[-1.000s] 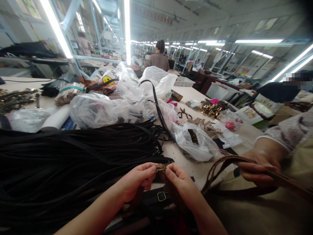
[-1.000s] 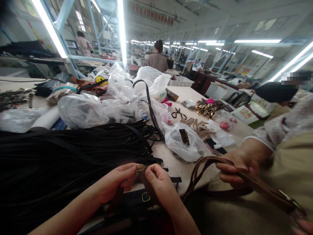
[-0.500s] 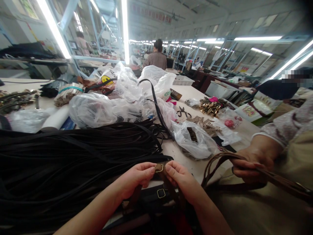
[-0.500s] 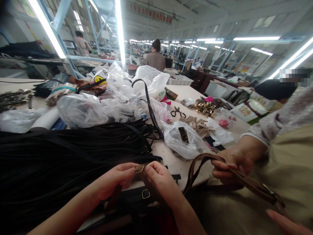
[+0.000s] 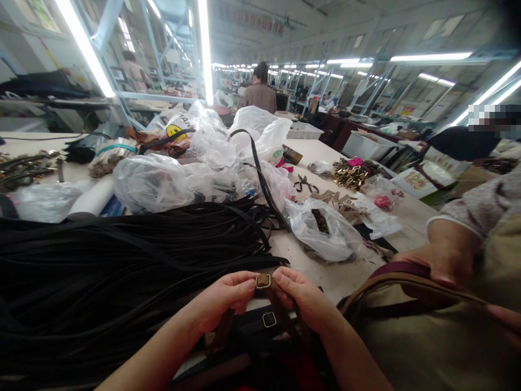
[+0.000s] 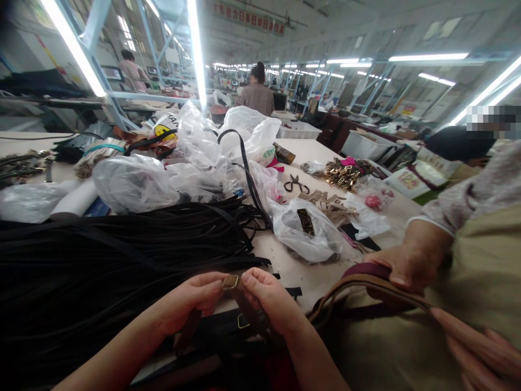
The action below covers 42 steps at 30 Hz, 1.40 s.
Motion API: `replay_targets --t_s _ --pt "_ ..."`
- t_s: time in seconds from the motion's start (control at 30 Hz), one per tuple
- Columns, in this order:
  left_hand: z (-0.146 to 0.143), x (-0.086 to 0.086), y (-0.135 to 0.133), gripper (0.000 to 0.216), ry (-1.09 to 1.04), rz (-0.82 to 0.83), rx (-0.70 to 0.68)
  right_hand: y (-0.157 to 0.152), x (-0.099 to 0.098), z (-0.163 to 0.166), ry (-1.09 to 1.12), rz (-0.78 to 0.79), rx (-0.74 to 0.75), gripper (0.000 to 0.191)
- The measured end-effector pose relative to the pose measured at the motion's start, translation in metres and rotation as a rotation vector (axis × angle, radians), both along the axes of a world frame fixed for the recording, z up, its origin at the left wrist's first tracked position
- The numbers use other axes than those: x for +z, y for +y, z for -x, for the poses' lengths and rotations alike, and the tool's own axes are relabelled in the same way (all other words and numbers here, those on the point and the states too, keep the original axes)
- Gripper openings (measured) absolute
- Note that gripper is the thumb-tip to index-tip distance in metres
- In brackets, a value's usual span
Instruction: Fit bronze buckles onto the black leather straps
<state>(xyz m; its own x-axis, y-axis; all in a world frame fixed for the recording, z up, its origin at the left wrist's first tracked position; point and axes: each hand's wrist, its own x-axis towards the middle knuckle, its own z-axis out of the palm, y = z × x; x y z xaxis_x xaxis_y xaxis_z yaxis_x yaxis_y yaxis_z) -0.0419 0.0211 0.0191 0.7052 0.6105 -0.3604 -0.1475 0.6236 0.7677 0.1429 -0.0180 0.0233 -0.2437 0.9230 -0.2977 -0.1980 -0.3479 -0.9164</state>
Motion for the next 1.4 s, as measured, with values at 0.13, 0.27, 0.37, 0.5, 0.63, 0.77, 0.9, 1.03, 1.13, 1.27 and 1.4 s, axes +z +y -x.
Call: replay_targets --t_s 0.13,0.27,0.37,0.5,0.63,0.77,0.9,1.03,1.13,1.27,1.4 --pt "0.001 0.008 -0.002 0.033 0.057 -0.017 0.024 -0.002 -0.004 -0.002 -0.048 0.003 -0.017 0.034" --pt "0.003 0.011 -0.004 0.034 0.091 -0.06 0.01 -0.005 -0.004 -0.004 -0.113 -0.006 -0.018 0.035" --pt "0.004 0.01 -0.005 0.041 0.109 -0.084 0.017 -0.007 0.001 -0.004 -0.125 -0.008 -0.009 0.036" --pt "0.005 0.01 -0.007 0.044 0.138 -0.117 0.034 -0.011 0.009 -0.001 -0.148 -0.069 0.036 0.044" --pt "0.002 0.014 -0.008 0.044 0.123 -0.134 0.036 -0.014 0.011 0.003 -0.293 -0.167 0.012 0.037" --pt "0.002 0.014 -0.011 0.046 0.129 -0.151 -0.001 -0.016 0.008 0.006 -0.312 -0.175 0.02 0.032" --pt "0.003 0.012 -0.014 0.043 0.135 -0.159 0.0 -0.018 0.009 0.01 -0.298 -0.17 0.038 0.029" --pt "0.005 0.008 -0.013 0.045 0.079 -0.11 0.01 -0.017 0.01 0.012 -0.304 -0.191 0.071 0.028" --pt "0.006 0.004 -0.009 0.046 0.01 -0.053 0.034 -0.016 0.007 0.011 -0.342 -0.206 0.065 0.033" --pt "0.005 0.002 -0.005 0.042 -0.033 0.044 0.078 -0.016 0.004 0.009 -0.405 -0.224 0.031 0.032" --pt "0.004 0.002 -0.006 0.041 -0.028 0.09 0.097 -0.016 0.005 0.008 -0.435 -0.23 0.036 0.031"
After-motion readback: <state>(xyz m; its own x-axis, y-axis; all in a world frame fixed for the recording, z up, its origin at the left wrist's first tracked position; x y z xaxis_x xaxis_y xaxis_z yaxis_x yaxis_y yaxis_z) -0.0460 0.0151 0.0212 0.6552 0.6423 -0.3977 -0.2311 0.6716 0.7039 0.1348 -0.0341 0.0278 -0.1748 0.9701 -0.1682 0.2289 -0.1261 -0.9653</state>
